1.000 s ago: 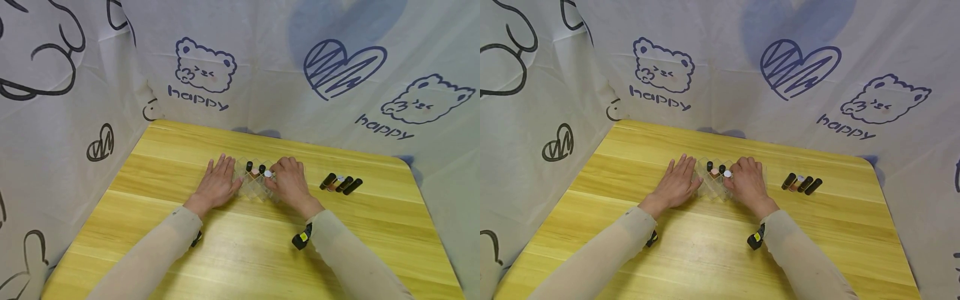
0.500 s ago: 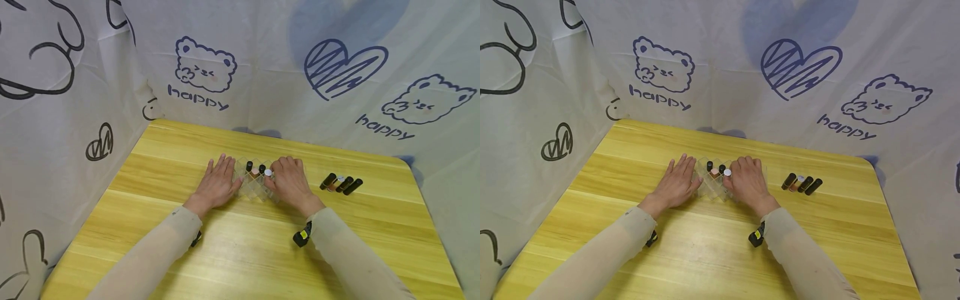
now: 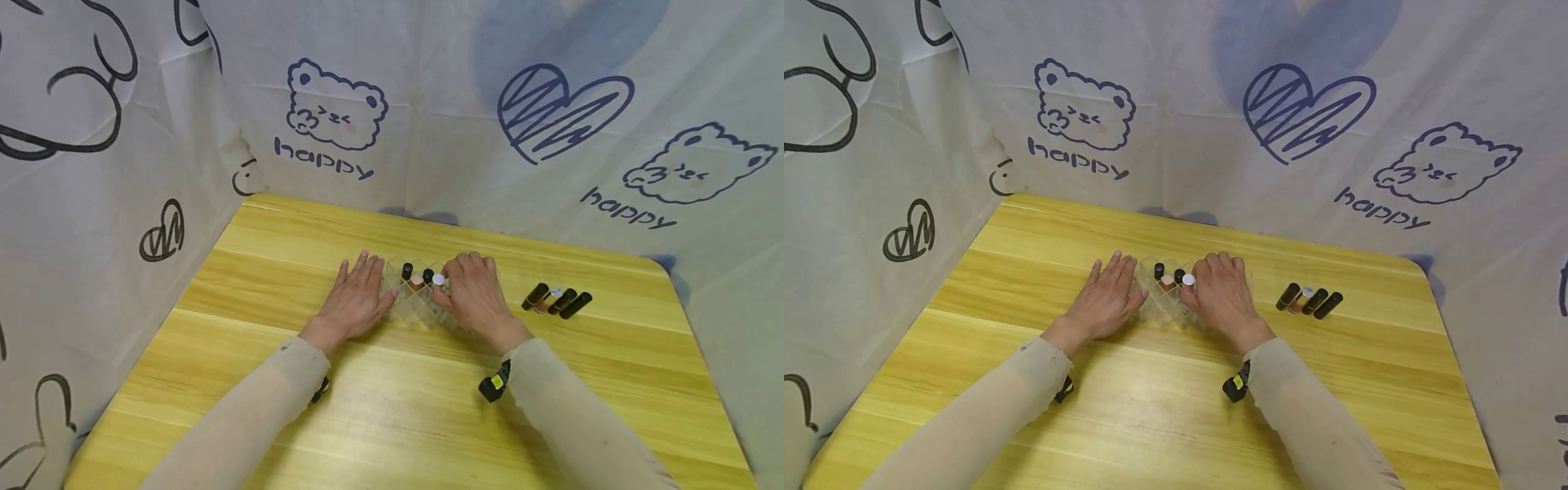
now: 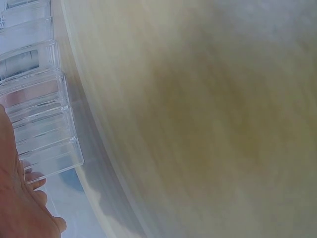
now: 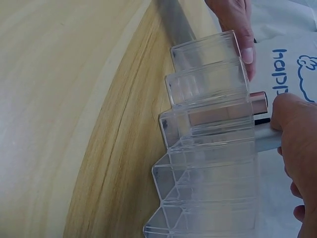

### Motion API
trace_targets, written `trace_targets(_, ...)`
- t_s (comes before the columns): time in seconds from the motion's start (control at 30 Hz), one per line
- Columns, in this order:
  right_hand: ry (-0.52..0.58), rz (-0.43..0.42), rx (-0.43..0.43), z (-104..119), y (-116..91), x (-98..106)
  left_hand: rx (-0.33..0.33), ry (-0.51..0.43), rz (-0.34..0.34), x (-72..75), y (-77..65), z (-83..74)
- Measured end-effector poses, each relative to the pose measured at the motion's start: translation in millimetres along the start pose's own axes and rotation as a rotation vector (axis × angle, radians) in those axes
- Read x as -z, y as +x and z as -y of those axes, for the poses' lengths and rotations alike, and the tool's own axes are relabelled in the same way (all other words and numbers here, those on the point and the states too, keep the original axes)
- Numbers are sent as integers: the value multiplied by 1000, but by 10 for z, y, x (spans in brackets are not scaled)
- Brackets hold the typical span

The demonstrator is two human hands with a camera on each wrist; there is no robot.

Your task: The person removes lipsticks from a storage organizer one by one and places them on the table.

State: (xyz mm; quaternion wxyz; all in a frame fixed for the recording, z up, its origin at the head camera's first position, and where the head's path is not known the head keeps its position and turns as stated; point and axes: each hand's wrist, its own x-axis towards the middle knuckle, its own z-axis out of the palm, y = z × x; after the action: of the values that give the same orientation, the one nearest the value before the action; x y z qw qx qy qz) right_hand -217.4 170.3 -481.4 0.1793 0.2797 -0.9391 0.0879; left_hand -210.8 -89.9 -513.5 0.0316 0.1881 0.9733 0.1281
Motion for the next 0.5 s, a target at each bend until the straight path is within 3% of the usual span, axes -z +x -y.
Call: trace_targets(0.5, 9, -10, -8, 16, 44, 104, 4, -9, 0, 9, -3, 0)
